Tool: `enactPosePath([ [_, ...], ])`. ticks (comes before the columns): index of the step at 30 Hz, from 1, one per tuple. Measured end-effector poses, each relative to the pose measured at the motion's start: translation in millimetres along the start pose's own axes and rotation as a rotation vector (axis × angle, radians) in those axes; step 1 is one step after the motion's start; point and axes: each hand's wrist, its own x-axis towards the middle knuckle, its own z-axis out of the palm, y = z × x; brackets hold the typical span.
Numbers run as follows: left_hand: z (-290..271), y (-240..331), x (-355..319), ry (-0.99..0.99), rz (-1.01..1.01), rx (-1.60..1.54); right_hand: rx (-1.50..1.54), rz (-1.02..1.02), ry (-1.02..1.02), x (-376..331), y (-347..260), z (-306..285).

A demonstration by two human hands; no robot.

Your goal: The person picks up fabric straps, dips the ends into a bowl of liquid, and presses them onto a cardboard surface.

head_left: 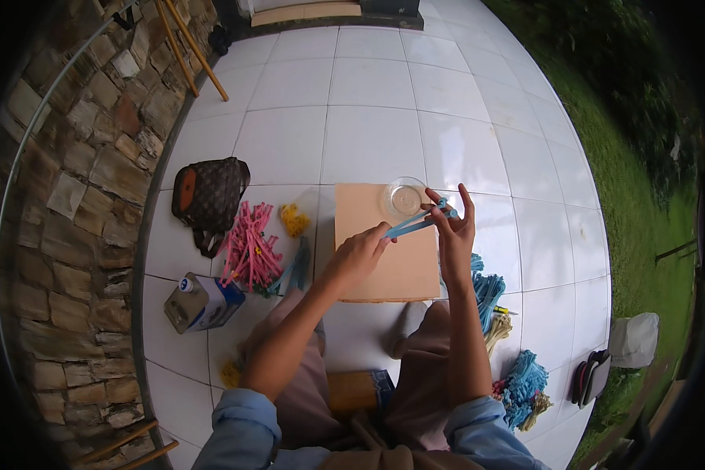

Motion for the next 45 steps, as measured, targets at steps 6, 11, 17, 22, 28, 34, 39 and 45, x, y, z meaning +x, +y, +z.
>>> enactPosePath([
  [6,-6,-3,-2,0.017,0.128,0.158,-0.138,-0.005,0.070,1,-8,-15],
  [11,-18,1,-2,-0.007,0.147,0.242,-0.127,-0.021,0.124,0,-14,-21],
  [17,-18,17,2,0.062,0.053,0.174,0.358,0.008,-0.183,-4,-28,-17],
  [22,4,20,4,0.275,0.086,-0.076,0.540,0.092,0.068,-14,-3,-7],
  [28,23,5,19,0.154,-0.136,-0.592,0.111,0.283,-0.267,-20,19,-3],
  [34,37,12,22,0.389,-0.103,-0.289,-0.466,0.047,-0.254,-31,34,16],
  [39,40,20,17,0.452,-0.095,-0.248,-0.392,-0.087,-0.063,-35,28,35],
  [45,12,34,9,0.235,0.053,0.163,-0.002,0.118,-0.121,-12,-6,2],
])
